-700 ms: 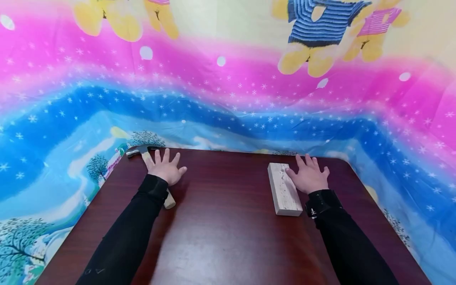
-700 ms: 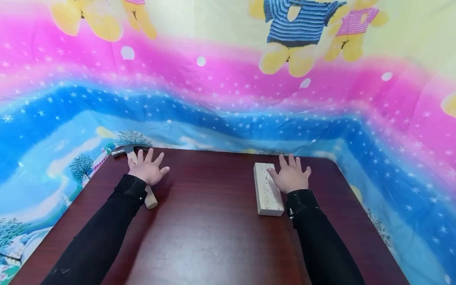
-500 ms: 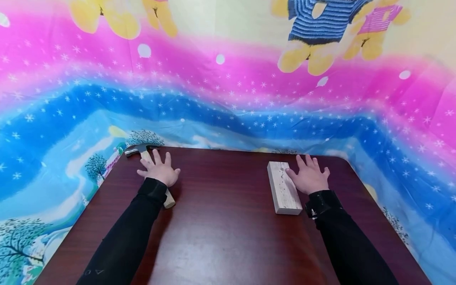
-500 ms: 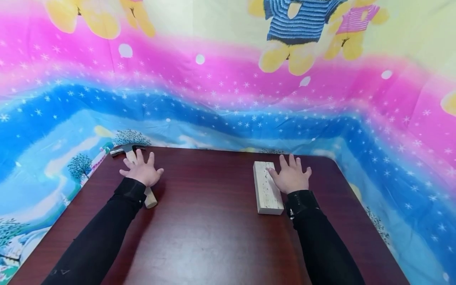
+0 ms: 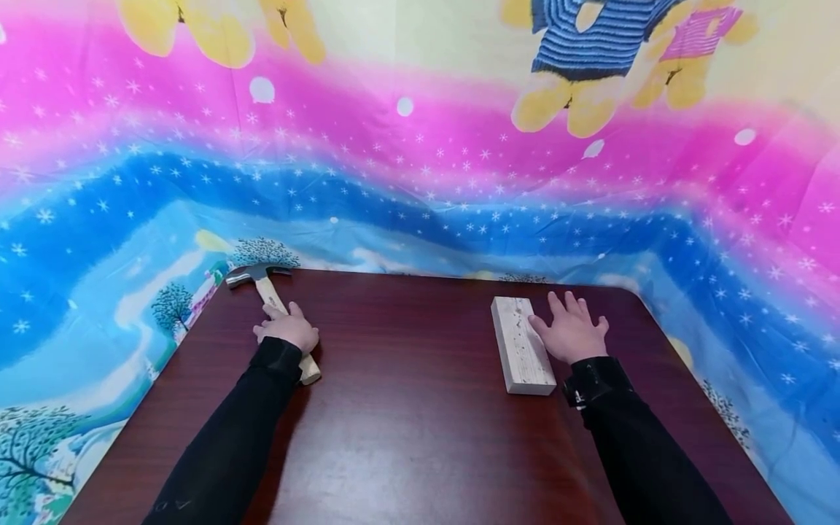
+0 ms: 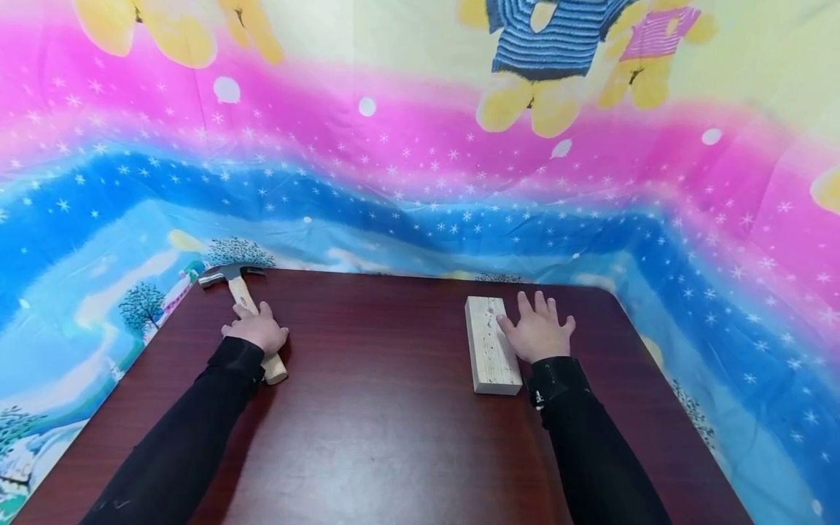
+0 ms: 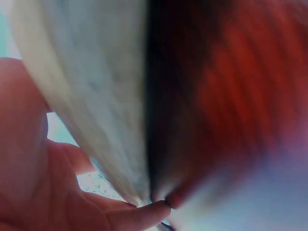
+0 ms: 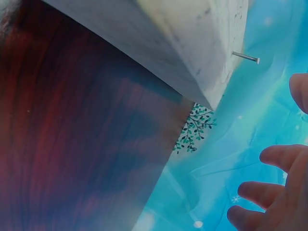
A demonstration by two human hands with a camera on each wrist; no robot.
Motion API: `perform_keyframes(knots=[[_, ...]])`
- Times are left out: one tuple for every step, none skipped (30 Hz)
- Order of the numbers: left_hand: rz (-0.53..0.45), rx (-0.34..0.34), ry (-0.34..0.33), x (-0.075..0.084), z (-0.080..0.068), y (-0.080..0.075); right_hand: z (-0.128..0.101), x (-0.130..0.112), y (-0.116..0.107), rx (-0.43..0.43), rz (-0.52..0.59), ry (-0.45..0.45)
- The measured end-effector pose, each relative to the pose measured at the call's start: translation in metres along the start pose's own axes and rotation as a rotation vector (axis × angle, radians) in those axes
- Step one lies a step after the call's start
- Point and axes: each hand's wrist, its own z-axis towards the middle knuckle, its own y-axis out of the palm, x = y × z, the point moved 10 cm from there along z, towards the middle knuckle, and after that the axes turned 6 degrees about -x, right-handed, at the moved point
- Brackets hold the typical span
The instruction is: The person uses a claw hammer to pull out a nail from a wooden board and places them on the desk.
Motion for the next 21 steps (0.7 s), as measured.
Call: perform_keyframes(knots=[[-0.007, -0.003, -0.003, -0.002, -0.001, 0.0, 0.0, 0.0, 0.001, -0.002, 0.004, -0.001], [-0.011, -0.01, -0.005, -0.005, -0.002, 0.0, 0.0, 0.001, 0.002, -0.003, 0.007, -0.001], [-0.014, -0.021, -0.005, -0.007, -0.003, 0.001, 0.0, 0.002, 0.003, -0.003, 0.009, 0.0], [-0.02, -0.031, -0.001, -0.009, -0.004, 0.002, 0.0, 0.003, 0.003, -0.003, 0.01, 0.002], [-0.027, -0.037, 0.005, -0.01, -0.005, 0.003, 0.0, 0.003, 0.003, -0.002, 0.011, 0.004], [-0.039, -0.039, 0.011, -0.011, -0.006, 0.003, 0.001, 0.003, 0.004, -0.002, 0.01, 0.005], [-0.048, -0.039, 0.017, -0.012, -0.008, 0.004, 0.0, 0.004, 0.004, -0.003, 0.011, 0.007], [-0.053, -0.035, 0.024, -0.013, -0.009, 0.004, 0.0, 0.003, 0.005, -0.004, 0.012, 0.008], [-0.054, -0.023, 0.032, -0.014, -0.01, 0.004, 0.0, 0.003, 0.005, -0.004, 0.014, 0.01], [-0.055, -0.006, 0.038, -0.014, -0.011, 0.002, 0.0, 0.003, 0.006, -0.004, 0.017, 0.011], [-0.055, 0.012, 0.041, -0.014, -0.012, 0.001, 0.0, 0.002, 0.006, -0.005, 0.02, 0.011], [-0.053, 0.028, 0.043, -0.015, -0.014, -0.001, 0.0, 0.002, 0.007, -0.008, 0.022, 0.01], [-0.053, 0.045, 0.05, -0.016, -0.016, -0.004, 0.0, 0.001, 0.007, -0.009, 0.023, 0.01], [-0.051, 0.058, 0.053, -0.017, -0.017, -0.006, 0.001, 0.001, 0.007, -0.011, 0.024, 0.01], [-0.055, 0.067, 0.055, -0.018, -0.018, -0.007, 0.001, 0.001, 0.008, -0.014, 0.025, 0.011], [-0.058, 0.072, 0.061, -0.02, -0.019, -0.009, 0.001, 0.001, 0.009, -0.017, 0.026, 0.009], [-0.062, 0.073, 0.065, -0.022, -0.021, -0.011, 0.002, 0.0, 0.009, -0.02, 0.028, 0.008], [-0.062, 0.07, 0.073, -0.024, -0.022, -0.013, 0.002, 0.0, 0.009, -0.021, 0.029, 0.006], [-0.058, 0.068, 0.084, -0.026, -0.023, -0.015, 0.002, -0.001, 0.009, -0.021, 0.029, 0.004], [-0.051, 0.064, 0.09, -0.027, -0.024, -0.017, 0.002, -0.001, 0.009, -0.02, 0.031, 0.002], [-0.045, 0.064, 0.101, -0.028, -0.025, -0.02, 0.002, -0.001, 0.008, -0.016, 0.035, -0.001]])
